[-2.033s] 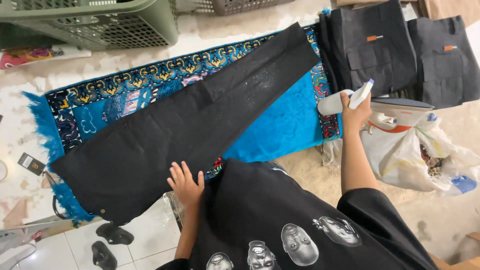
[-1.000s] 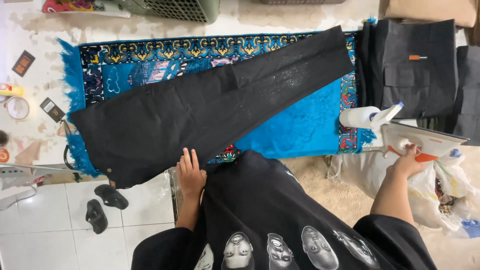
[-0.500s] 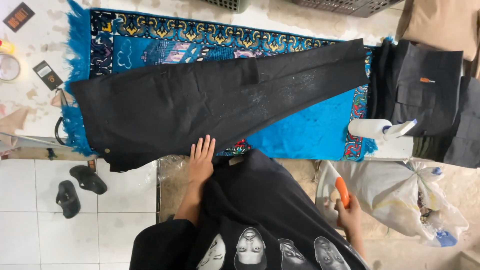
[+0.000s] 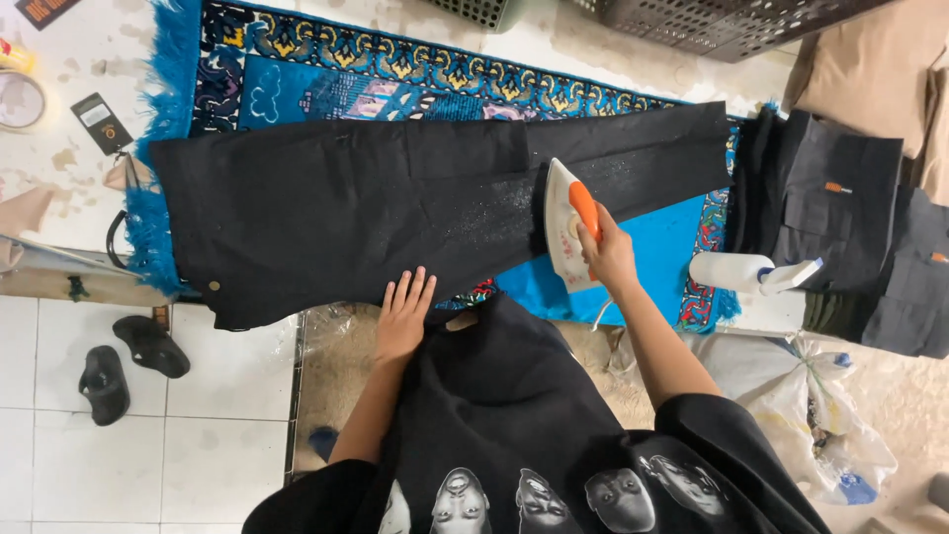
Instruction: Ironing and folding a pair of black pants on a work table in a factory setting.
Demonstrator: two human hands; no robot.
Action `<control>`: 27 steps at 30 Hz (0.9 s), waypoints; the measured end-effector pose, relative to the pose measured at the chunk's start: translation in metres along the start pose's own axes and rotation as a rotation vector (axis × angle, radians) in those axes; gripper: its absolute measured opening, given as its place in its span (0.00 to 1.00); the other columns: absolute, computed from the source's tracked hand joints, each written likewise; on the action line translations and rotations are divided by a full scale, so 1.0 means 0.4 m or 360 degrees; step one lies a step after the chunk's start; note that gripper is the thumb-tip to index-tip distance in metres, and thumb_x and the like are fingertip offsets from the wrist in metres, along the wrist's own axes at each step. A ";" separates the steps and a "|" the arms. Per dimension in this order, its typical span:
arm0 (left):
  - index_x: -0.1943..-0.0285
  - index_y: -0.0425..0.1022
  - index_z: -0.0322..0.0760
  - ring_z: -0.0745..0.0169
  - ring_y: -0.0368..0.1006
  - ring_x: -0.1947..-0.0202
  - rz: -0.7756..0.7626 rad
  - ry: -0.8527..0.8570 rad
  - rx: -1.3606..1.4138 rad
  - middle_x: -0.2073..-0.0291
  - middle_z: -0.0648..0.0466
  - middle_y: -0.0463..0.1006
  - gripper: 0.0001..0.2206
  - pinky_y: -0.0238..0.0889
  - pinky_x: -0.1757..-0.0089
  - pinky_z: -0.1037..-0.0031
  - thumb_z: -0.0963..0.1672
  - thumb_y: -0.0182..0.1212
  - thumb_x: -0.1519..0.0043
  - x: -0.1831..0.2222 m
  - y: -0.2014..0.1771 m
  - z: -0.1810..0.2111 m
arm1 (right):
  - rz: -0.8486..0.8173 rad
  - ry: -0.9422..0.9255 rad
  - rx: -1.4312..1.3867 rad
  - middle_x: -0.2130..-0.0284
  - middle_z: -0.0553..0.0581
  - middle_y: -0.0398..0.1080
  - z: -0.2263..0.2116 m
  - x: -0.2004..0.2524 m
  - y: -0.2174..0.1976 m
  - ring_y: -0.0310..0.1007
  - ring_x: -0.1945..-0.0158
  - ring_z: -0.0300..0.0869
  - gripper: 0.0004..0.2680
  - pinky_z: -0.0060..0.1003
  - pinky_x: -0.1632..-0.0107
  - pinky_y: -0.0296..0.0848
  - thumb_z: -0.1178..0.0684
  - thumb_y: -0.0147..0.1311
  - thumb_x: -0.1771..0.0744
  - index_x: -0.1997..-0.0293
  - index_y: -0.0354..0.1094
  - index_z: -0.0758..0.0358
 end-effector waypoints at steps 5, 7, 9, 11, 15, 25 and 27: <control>0.18 0.48 0.54 0.53 0.46 0.22 0.0045 -0.0045 0.0021 0.20 0.55 0.48 0.32 0.35 0.28 0.55 0.40 0.44 0.34 -0.004 -0.008 0.003 | -0.0037 -0.0059 0.0095 0.81 0.59 0.74 0.025 -0.100 0.054 0.77 0.80 0.44 0.19 0.36 0.73 0.75 0.45 0.55 0.30 0.35 0.64 0.69; 0.18 0.48 0.54 0.53 0.46 0.22 0.0029 -0.0062 0.0028 0.20 0.55 0.49 0.31 0.35 0.28 0.56 0.40 0.43 0.33 -0.003 -0.020 0.005 | -0.0070 -0.0052 0.0111 0.82 0.57 0.73 0.048 -0.122 0.068 0.76 0.80 0.42 0.19 0.35 0.74 0.75 0.43 0.54 0.29 0.35 0.65 0.67; 0.18 0.49 0.54 0.54 0.46 0.22 0.0019 -0.0071 0.0081 0.20 0.56 0.49 0.31 0.36 0.28 0.55 0.40 0.43 0.34 -0.005 -0.029 0.006 | -0.0102 -0.0006 0.0093 0.80 0.58 0.74 0.062 -0.140 0.074 0.77 0.79 0.43 0.20 0.35 0.73 0.75 0.43 0.55 0.29 0.35 0.65 0.68; 0.18 0.48 0.54 0.54 0.46 0.22 0.0021 -0.0078 0.0058 0.20 0.56 0.49 0.31 0.35 0.28 0.56 0.40 0.43 0.33 -0.002 -0.036 0.008 | -0.0127 -0.0001 0.0104 0.80 0.58 0.74 0.049 -0.160 0.080 0.77 0.79 0.43 0.20 0.36 0.73 0.75 0.43 0.55 0.30 0.35 0.64 0.68; 0.18 0.48 0.55 0.56 0.45 0.22 -0.0001 -0.0098 0.0072 0.20 0.58 0.48 0.30 0.36 0.28 0.56 0.40 0.43 0.32 -0.004 -0.040 0.004 | -0.0168 0.0013 0.0039 0.81 0.59 0.73 0.011 -0.210 0.089 0.76 0.80 0.43 0.20 0.35 0.76 0.75 0.45 0.53 0.29 0.34 0.62 0.70; 0.17 0.44 0.56 0.56 0.40 0.21 -0.0192 -0.0149 0.0198 0.19 0.60 0.43 0.33 0.30 0.28 0.56 0.38 0.42 0.33 -0.003 0.000 -0.002 | -0.0242 0.0094 -0.0013 0.80 0.61 0.73 0.023 -0.155 0.083 0.76 0.80 0.44 0.21 0.34 0.77 0.74 0.44 0.55 0.29 0.33 0.62 0.71; 0.17 0.45 0.55 0.56 0.40 0.21 -0.0200 -0.0155 0.0211 0.19 0.59 0.44 0.33 0.30 0.28 0.56 0.38 0.43 0.33 -0.003 -0.003 0.000 | -0.0257 0.0026 0.0091 0.75 0.69 0.75 0.020 -0.094 0.073 0.77 0.78 0.49 0.21 0.41 0.77 0.76 0.45 0.56 0.31 0.35 0.65 0.71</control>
Point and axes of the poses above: each hand's wrist, its own x-axis away from the middle knuckle, its own y-axis out of the palm, z = x × y, the point moved 7 cm from there along -x, towards the middle knuckle
